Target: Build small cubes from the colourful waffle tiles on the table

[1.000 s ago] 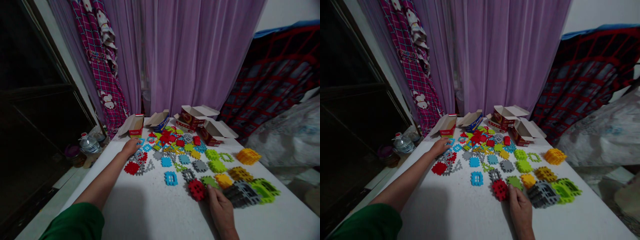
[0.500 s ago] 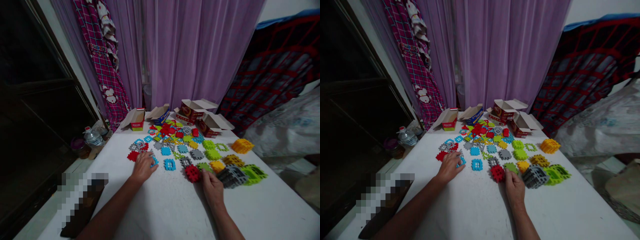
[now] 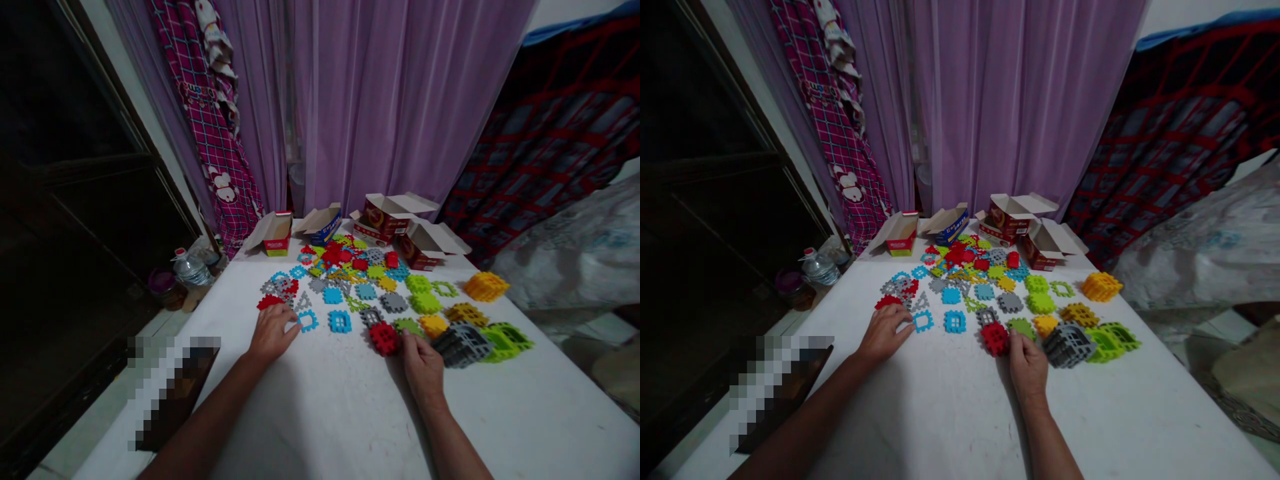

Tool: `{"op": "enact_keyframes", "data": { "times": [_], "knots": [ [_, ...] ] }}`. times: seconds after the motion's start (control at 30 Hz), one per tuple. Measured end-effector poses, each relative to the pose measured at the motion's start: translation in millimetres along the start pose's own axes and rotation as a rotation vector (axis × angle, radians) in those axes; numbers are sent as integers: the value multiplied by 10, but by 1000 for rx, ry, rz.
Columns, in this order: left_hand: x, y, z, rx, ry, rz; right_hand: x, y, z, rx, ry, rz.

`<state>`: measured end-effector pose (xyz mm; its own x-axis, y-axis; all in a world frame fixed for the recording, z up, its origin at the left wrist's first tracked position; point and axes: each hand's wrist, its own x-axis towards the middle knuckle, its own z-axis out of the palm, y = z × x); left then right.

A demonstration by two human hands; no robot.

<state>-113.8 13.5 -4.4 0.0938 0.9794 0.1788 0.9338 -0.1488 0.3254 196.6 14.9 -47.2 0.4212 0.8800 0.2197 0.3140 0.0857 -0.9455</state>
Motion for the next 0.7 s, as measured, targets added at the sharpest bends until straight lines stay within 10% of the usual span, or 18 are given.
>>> {"op": "enact_keyframes", "data": {
  "times": [0.2,0.7],
  "knots": [
    [65,231,157,47,-31,-3,-14,-25,-3,14,-7,-21],
    [263,-77,-146,78,-202,282,-15,-55,-1,-3,4,-10]
  ]
}}
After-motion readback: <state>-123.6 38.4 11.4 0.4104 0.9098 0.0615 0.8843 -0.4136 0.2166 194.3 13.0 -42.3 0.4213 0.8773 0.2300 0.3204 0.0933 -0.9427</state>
